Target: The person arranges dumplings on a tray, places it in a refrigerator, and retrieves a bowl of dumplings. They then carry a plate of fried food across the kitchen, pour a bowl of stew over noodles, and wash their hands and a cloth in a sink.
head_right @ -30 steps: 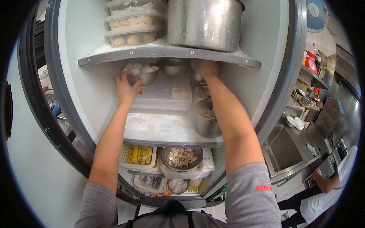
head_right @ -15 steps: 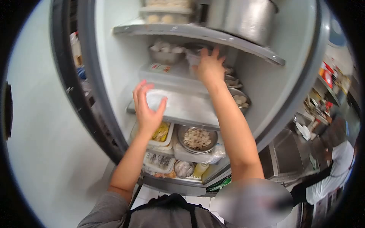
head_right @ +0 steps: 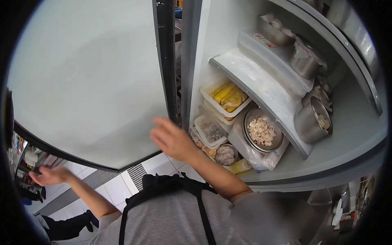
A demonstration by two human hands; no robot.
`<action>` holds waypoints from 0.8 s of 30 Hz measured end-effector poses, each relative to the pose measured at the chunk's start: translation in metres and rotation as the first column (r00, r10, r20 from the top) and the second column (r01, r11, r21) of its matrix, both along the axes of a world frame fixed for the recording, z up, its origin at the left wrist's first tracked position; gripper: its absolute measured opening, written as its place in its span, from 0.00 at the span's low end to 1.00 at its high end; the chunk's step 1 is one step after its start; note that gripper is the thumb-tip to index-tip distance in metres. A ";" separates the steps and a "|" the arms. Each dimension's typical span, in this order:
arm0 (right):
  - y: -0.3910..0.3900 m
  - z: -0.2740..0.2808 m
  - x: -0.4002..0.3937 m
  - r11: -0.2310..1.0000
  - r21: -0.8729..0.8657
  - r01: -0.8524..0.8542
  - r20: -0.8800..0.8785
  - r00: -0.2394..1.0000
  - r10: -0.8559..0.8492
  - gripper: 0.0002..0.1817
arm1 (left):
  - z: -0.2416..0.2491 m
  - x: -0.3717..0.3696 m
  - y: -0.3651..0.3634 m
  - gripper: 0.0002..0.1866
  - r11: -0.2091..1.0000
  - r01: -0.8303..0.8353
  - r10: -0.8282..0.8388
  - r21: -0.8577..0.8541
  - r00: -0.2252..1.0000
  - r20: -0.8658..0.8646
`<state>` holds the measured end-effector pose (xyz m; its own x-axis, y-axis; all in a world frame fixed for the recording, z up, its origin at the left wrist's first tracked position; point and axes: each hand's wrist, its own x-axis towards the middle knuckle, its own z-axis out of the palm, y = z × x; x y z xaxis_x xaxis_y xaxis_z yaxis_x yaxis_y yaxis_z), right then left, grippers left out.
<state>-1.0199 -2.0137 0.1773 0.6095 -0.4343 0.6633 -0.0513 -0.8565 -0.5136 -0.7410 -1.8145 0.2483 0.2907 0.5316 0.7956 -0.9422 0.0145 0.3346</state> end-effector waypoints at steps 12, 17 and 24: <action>0.038 -0.059 -0.047 0.986 0.122 -0.114 0.006 0.993 0.114 0.02 | -0.049 0.135 0.004 0.42 0.838 0.536 -0.391 -0.101 0.461 -0.797; 0.072 -0.052 -0.040 0.940 0.266 -0.214 0.054 0.977 0.207 0.03 | -0.049 0.097 0.032 0.38 0.891 0.455 -0.289 0.006 0.576 -0.765; 0.128 -0.015 -0.009 0.944 0.153 -0.291 0.212 0.943 0.256 0.04 | -0.058 0.012 0.078 0.29 0.910 0.393 -0.219 0.134 0.729 -0.648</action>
